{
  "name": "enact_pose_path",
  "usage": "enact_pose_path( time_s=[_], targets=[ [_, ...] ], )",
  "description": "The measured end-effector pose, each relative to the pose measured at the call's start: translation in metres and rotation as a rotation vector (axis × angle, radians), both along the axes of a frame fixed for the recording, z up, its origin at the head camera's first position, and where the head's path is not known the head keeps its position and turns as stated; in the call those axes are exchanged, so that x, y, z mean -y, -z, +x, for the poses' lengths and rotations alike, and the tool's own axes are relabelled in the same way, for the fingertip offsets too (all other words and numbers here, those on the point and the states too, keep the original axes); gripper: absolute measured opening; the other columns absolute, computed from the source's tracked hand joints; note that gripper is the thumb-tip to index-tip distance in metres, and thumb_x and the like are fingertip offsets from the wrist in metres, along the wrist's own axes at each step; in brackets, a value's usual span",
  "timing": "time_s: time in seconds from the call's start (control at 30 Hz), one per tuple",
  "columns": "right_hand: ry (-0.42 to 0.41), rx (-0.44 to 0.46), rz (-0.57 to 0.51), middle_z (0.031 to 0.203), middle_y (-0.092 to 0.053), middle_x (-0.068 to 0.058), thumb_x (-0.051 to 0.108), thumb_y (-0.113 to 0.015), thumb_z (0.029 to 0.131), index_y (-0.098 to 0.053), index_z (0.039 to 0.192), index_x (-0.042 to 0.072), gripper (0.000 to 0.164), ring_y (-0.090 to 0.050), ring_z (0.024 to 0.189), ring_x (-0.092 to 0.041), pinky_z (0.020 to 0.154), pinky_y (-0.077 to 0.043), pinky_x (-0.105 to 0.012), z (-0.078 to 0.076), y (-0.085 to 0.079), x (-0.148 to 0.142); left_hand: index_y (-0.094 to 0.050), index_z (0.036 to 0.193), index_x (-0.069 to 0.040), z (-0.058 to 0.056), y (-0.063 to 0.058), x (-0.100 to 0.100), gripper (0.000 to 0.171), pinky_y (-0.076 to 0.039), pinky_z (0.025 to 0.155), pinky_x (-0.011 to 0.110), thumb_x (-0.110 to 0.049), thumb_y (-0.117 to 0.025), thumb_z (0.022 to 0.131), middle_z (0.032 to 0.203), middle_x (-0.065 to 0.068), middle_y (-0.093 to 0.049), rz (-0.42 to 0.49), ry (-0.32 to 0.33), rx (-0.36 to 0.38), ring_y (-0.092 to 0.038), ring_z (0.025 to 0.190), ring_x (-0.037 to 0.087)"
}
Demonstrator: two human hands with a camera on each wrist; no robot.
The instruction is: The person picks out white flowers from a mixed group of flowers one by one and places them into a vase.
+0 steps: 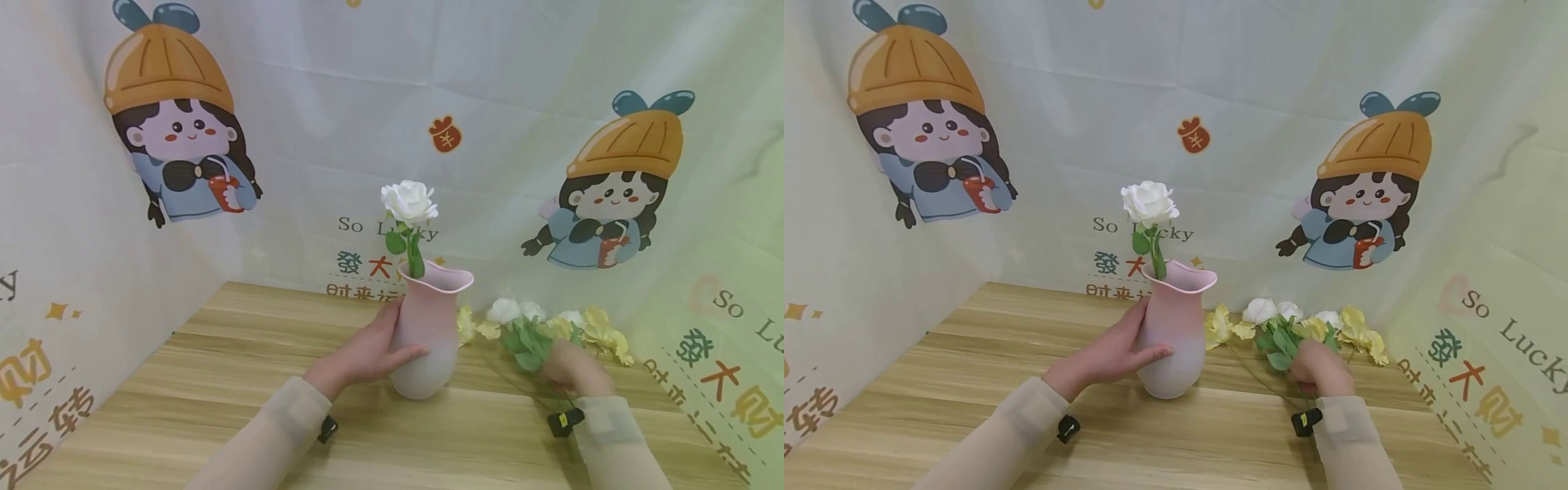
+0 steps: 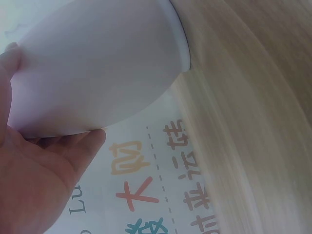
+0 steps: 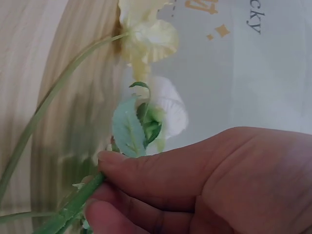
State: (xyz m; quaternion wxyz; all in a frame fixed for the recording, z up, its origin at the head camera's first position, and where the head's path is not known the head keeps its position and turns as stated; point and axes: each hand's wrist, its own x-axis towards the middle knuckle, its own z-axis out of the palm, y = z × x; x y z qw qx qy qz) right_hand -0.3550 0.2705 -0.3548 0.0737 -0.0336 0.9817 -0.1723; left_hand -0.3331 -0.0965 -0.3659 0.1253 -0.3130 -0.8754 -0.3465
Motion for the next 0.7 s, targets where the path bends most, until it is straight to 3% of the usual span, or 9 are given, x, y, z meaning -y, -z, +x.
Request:
enact_pose_path(
  time_s=[0.33,0.57,0.7],
  targets=[
    [-0.015,-0.04,-0.006,0.044,-0.044,0.003,0.004,-0.066,0.086,-0.059,0.054,0.005,0.034,-0.039,0.039,-0.01,0.04,-0.036,-0.021,0.005,-0.014,0.009,-0.01,0.155,-0.01,-0.001,0.0,0.0,0.096,-0.041,0.103,0.043,-0.054,-0.066,0.091,0.145,0.009,-0.032,0.008,0.017,0.006,-0.043,0.122,0.017],
    [-0.062,-0.159,-0.008,0.045,-0.038,0.006,-0.001,-0.056,0.078,-0.043,0.047,0.017,0.038,-0.033,0.039,-0.008,0.038,-0.031,-0.021,0.006,-0.021,0.013,-0.01,0.155,-0.009,-0.002,0.0,0.0,0.097,-0.042,0.103,0.043,-0.056,-0.066,0.091,0.145,0.01,-0.033,0.006,0.011,0.008,-0.044,0.121,0.018],
    [-0.078,-0.214,0.012,0.046,-0.036,0.007,0.004,-0.059,0.082,-0.037,0.047,0.02,0.044,-0.032,0.041,-0.009,0.04,-0.03,-0.023,0.009,-0.027,0.016,-0.011,0.154,-0.009,-0.002,0.0,0.0,0.097,-0.042,0.102,0.043,-0.057,-0.065,0.091,0.144,0.01,-0.033,-0.002,0.001,0.004,-0.044,0.121,0.019]
  ],
)
